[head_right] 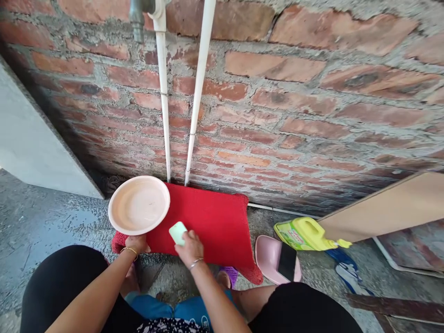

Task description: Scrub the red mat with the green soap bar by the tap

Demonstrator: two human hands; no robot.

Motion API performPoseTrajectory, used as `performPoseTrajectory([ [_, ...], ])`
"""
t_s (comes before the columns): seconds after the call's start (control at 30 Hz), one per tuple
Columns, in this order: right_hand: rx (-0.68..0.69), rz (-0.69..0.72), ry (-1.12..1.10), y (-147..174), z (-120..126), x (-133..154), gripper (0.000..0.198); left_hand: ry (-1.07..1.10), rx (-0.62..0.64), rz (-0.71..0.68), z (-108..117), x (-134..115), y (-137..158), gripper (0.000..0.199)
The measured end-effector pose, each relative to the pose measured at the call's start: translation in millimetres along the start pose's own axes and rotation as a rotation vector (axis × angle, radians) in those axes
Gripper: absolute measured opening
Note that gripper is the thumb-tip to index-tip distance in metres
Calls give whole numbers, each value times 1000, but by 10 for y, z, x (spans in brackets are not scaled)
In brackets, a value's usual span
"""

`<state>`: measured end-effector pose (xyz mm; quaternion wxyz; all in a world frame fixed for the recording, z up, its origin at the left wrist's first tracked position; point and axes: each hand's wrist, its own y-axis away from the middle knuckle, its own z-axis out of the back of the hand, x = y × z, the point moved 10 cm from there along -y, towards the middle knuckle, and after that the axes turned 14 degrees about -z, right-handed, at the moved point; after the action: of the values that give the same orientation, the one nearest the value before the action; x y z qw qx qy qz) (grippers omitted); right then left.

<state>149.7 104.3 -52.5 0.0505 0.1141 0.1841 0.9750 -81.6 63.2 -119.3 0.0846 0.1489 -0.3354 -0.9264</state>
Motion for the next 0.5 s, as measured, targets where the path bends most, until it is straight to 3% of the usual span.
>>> performPoseTrajectory([
  [0.1, 31, 116, 64, 38, -152, 420, 26, -9, -11, -6, -39, 37, -31, 69],
  [0.2, 14, 55, 65, -67, -83, 201, 27, -9, -39, -15, -96, 90, -92, 71],
  [0.27, -17, -64, 44, -149, 57, -270, 27, -3, -61, -20, -132, 126, -130, 69],
  [0.43, -126, -544, -141, -117, 453, -1892, 24, 0, -64, -41, -146, 123, -140, 67],
  [0.5, -145, -625, -227, -88, 512, -2206, 28, -2, -33, -33, -119, 84, -96, 61],
])
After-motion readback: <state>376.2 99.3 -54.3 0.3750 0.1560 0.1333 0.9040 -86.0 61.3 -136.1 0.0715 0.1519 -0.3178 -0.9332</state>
